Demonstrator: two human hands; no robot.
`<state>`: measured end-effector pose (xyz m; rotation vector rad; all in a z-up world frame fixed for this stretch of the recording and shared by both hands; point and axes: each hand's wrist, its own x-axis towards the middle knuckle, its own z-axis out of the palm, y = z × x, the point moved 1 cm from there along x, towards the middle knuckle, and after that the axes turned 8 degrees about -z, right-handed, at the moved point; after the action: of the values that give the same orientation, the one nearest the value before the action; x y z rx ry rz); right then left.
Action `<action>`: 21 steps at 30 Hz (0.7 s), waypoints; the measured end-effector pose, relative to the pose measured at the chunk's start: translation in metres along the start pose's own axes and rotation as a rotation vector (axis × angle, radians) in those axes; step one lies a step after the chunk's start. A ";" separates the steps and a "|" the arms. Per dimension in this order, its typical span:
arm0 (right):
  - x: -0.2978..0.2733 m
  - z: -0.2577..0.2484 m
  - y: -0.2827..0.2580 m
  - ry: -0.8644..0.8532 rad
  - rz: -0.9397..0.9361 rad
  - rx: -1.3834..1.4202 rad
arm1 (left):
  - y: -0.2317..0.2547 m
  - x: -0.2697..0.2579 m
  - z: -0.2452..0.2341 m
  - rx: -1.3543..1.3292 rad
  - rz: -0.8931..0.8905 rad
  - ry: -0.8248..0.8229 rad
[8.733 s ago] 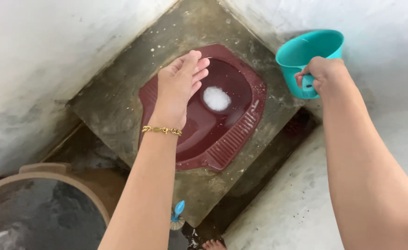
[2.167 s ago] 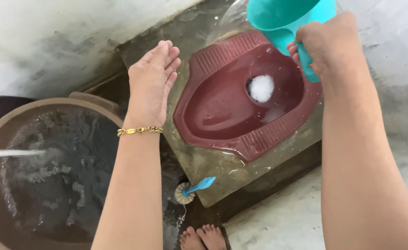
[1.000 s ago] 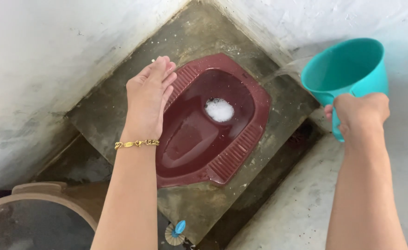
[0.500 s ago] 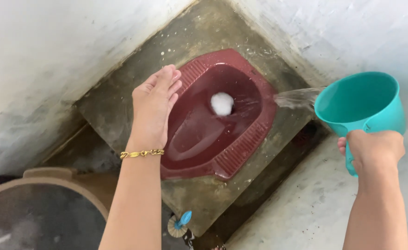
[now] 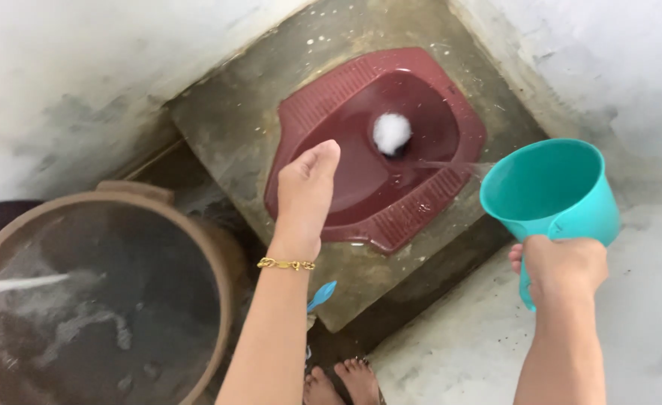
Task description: Cleaning a squat toilet with a brush and water from a basin.
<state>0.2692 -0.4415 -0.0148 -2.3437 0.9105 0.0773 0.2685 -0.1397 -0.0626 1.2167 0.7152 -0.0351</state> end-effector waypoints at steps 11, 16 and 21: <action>-0.069 0.026 0.022 -0.105 -0.031 -0.031 | -0.012 -0.063 -0.045 -0.068 -0.015 0.063; -0.091 0.029 0.044 -0.098 -0.092 -0.073 | -0.023 -0.088 -0.060 -0.066 -0.043 0.099; -0.109 0.037 0.068 -0.152 -0.222 -0.285 | -0.028 -0.106 -0.075 -0.079 -0.047 0.133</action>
<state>0.1493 -0.3950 -0.0516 -2.6443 0.5929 0.3076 0.1383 -0.1216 -0.0427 1.1341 0.8532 0.0352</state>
